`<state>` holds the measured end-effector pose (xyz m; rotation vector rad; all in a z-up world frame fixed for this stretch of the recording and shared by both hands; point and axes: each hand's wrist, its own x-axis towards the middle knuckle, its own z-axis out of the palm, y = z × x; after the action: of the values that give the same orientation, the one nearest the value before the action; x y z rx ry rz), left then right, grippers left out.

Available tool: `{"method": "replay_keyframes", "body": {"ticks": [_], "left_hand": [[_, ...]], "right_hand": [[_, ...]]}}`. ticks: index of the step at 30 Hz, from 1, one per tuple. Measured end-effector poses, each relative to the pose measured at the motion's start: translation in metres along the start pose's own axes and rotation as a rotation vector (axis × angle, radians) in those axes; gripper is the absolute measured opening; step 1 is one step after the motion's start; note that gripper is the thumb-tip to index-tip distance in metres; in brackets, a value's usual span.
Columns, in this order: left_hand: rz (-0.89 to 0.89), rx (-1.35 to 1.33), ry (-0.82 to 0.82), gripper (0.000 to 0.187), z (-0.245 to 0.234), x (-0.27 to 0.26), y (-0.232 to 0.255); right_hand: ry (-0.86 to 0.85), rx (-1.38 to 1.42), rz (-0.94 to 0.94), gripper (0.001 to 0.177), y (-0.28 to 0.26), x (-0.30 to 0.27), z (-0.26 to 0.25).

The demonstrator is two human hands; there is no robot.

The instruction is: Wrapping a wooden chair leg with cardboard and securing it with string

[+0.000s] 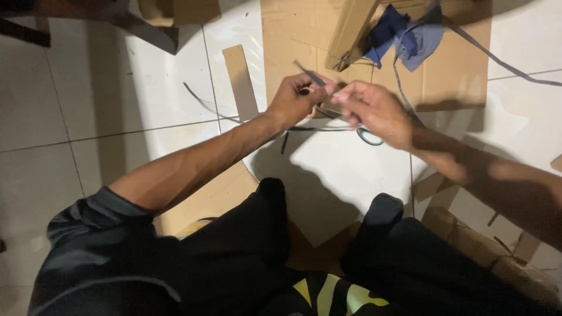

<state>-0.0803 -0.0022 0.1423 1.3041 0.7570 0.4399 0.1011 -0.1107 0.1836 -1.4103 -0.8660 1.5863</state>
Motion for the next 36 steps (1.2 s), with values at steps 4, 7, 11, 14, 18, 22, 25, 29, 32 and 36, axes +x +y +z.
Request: {"method": "replay_keyframes", "body": {"ticks": [4, 7, 11, 14, 18, 22, 25, 29, 32, 36], "left_hand": [[-0.143, 0.055, 0.032, 0.010, -0.016, 0.016, 0.013], [-0.144, 0.109, 0.153, 0.018, -0.054, 0.057, -0.044], [0.063, 0.190, 0.281, 0.014, -0.073, 0.100, -0.042], [0.427, 0.500, 0.231, 0.035, -0.066, 0.123, -0.012], [0.595, 0.984, 0.192, 0.037, -0.052, 0.152, 0.012], [0.687, 1.089, 0.023, 0.019, -0.039, 0.166, 0.016], [0.471, 0.862, 0.025, 0.030, -0.030, 0.160, 0.017], [0.460, 0.881, 0.119, 0.018, -0.035, 0.155, 0.009], [0.237, 0.778, 0.113, 0.013, -0.040, 0.142, -0.001], [0.061, 0.637, 0.042, 0.014, -0.032, 0.127, 0.005]], "right_hand": [[0.349, 0.060, 0.063, 0.019, 0.031, 0.027, -0.054], [0.649, 0.187, -0.090, 0.014, 0.077, 0.062, -0.123], [0.997, -0.066, -0.075, 0.011, 0.071, 0.104, -0.170], [0.826, -0.111, -0.134, 0.025, 0.066, 0.144, -0.170], [0.681, -0.669, -0.060, 0.028, 0.031, 0.150, -0.138], [0.499, -0.900, -0.200, 0.010, 0.053, 0.180, -0.148], [0.475, -0.936, -0.109, 0.016, 0.047, 0.174, -0.138], [0.594, -0.921, -0.283, 0.031, 0.076, 0.180, -0.139], [0.715, -0.739, -0.510, 0.012, 0.047, 0.145, -0.096], [0.700, -0.534, -0.723, 0.016, 0.015, 0.091, -0.040]]}}
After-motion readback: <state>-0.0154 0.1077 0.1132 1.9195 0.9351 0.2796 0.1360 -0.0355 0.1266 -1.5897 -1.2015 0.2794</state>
